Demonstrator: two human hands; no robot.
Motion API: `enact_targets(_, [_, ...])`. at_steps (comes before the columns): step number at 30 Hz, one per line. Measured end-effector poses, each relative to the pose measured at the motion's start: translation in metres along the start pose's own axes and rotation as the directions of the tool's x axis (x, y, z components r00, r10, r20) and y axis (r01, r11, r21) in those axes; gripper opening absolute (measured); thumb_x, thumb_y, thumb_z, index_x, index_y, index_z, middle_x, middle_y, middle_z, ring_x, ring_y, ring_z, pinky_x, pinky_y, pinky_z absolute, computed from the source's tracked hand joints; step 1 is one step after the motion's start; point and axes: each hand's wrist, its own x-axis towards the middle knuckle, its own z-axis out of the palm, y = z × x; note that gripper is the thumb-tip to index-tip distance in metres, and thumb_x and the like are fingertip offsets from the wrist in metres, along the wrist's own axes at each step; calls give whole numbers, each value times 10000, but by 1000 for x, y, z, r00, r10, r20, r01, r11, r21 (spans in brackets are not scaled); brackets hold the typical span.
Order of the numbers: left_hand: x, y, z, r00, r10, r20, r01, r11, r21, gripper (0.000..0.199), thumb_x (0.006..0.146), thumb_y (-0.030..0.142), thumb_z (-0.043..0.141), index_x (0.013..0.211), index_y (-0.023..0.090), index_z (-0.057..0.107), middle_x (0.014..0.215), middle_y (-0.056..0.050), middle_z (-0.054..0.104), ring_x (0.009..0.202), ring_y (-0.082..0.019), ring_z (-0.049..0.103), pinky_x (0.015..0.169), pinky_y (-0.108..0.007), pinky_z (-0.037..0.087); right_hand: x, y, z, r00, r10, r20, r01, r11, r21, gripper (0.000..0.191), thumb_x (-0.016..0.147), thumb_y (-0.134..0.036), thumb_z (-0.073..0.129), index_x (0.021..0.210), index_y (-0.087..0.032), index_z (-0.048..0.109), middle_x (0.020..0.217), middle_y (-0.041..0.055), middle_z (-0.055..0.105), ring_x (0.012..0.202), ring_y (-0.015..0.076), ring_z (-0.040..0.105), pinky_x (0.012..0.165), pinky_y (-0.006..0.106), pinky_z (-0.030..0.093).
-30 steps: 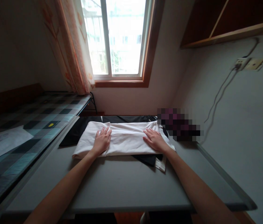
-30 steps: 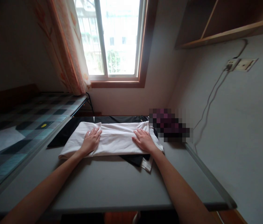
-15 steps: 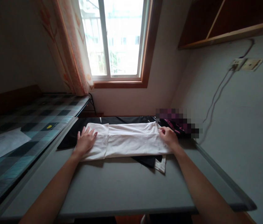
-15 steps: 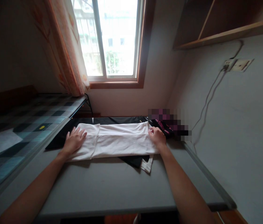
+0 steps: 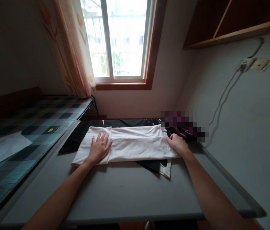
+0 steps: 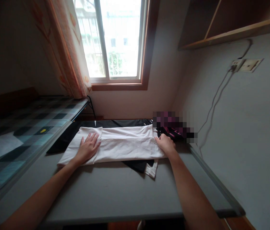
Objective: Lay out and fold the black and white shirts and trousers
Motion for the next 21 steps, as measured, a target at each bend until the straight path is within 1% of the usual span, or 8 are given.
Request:
enact_targets(4, [0, 7, 1, 999, 45, 7, -45, 998, -36, 581, 951, 490, 360, 1453, 205, 418, 1520, -116, 392, 1433, -311, 276, 1157, -550, 165, 12, 8, 3, 998, -55, 42, 46, 980, 192, 414, 767, -557, 581, 656, -165, 651, 734, 121, 681, 702, 254, 653, 636, 317, 457])
enact_targets(6, [0, 7, 0, 999, 39, 6, -39, 998, -44, 572, 949, 485, 367, 1450, 216, 422, 1516, -110, 400, 1431, -307, 284, 1159, -543, 165, 15, 11, 2, 991, -100, 90, 65, 942, 328, 474, 734, -602, 599, 533, -173, 576, 581, 59, 604, 583, 192, 586, 557, 272, 415])
enact_targets(8, [0, 6, 0, 999, 39, 7, -38, 998, -49, 568, 949, 482, 368, 1449, 219, 422, 1513, -109, 406, 1427, -305, 292, 1158, -543, 167, 15, 13, -2, 982, -125, 144, 51, 898, 437, 521, 684, -665, 618, 519, -175, 549, 502, 11, 524, 510, 143, 501, 492, 248, 364])
enact_targets(10, [0, 6, -1, 999, 40, 6, -39, 998, -52, 568, 949, 481, 369, 1448, 214, 422, 1512, -110, 407, 1425, -305, 296, 1155, -547, 170, 13, 15, -7, 969, -146, 201, 25, 862, 506, 540, 634, -700, 641, 581, -166, 579, 506, -10, 507, 491, 118, 452, 463, 236, 331])
enact_targets(12, [0, 6, -1, 999, 41, 6, -41, 998, -54, 569, 951, 478, 369, 1447, 205, 422, 1512, -113, 406, 1422, -305, 300, 1152, -552, 173, 11, 16, -11, 956, -180, 230, 25, 835, 549, 545, 609, -693, 669, 656, -152, 621, 564, -4, 546, 511, 109, 453, 466, 230, 333])
enact_targets(14, [0, 6, -1, 999, 42, 8, -42, 998, -54, 566, 951, 475, 371, 1443, 200, 426, 1510, -114, 408, 1417, -305, 308, 1149, -557, 176, 9, 16, -13, 954, -192, 230, 31, 827, 561, 539, 610, -664, 689, 725, -138, 655, 624, 12, 584, 541, 112, 473, 470, 226, 342])
enact_targets(17, [0, 6, -2, 999, 39, 11, -38, 998, -54, 562, 950, 473, 374, 1441, 203, 428, 1507, -112, 413, 1412, -302, 317, 1150, -556, 176, 7, 14, -15, 965, -150, 214, 12, 844, 536, 518, 625, -607, 715, 813, -126, 682, 680, 31, 621, 577, 129, 510, 460, 221, 348])
enact_targets(21, [0, 7, -2, 999, 34, -2, -34, 998, -60, 553, 946, 477, 383, 1431, 218, 440, 1499, -109, 427, 1404, -292, 332, 1154, -542, 177, 5, 7, -14, 971, -141, 193, 17, 846, 533, 440, 617, -532, 764, 766, -124, 691, 751, 66, 683, 663, 173, 598, 511, 228, 420])
